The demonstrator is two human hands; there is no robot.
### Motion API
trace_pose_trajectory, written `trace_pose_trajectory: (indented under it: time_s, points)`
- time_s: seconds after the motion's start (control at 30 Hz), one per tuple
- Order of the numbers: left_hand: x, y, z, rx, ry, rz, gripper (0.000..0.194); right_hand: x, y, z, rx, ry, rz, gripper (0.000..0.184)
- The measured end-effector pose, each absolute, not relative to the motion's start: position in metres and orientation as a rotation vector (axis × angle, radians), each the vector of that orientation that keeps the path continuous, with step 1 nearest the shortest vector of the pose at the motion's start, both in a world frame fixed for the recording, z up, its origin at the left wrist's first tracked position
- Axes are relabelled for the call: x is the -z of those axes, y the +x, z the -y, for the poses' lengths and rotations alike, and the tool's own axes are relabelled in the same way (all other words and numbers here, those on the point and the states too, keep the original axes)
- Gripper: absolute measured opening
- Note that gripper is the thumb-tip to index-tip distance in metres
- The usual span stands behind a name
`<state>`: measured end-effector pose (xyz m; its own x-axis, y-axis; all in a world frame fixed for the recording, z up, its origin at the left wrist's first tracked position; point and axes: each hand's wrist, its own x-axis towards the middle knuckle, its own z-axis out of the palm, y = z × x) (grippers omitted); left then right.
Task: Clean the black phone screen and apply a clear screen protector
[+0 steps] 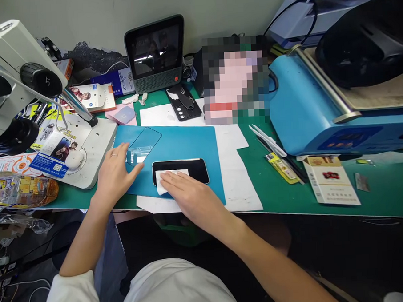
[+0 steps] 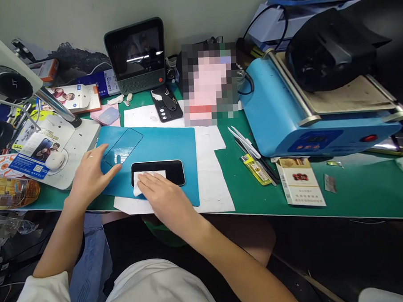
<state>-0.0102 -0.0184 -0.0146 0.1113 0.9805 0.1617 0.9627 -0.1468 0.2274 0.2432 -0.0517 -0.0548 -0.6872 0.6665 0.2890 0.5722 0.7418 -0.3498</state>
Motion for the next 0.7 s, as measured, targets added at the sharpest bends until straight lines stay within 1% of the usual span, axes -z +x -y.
trace_pose_trajectory:
  time_s: [0.1,0.17,0.27,0.37,0.47,0.57,0.7]
  points:
    - [0.008,-0.005,0.005,-0.126,2.258,-2.022,0.08,0.042,0.27,0.031,-0.382,-0.979,2.422,0.047]
    - [0.001,0.002,0.001,0.034,2.206,-2.077,0.082,0.032,0.283,0.009,-0.354,-1.099,2.294,0.043]
    - [-0.007,0.012,0.001,0.169,2.145,-2.162,0.078,0.024,0.294,-0.023,-0.26,-1.188,2.243,0.041]
    - [-0.01,0.015,0.002,0.18,2.149,-2.178,0.073,0.029,0.296,-0.041,-0.273,-1.223,2.358,0.041]
    - [-0.007,0.012,0.0,0.105,2.184,-2.138,0.07,0.04,0.297,-0.043,-0.292,-1.265,2.408,0.045]
    - [-0.002,0.009,-0.004,0.028,2.223,-2.057,0.067,0.048,0.301,-0.036,-0.342,-1.296,2.386,0.05]
    - [-0.001,0.003,-0.01,-0.069,2.295,-1.991,0.069,0.049,0.307,-0.023,-0.456,-1.302,2.29,0.049]
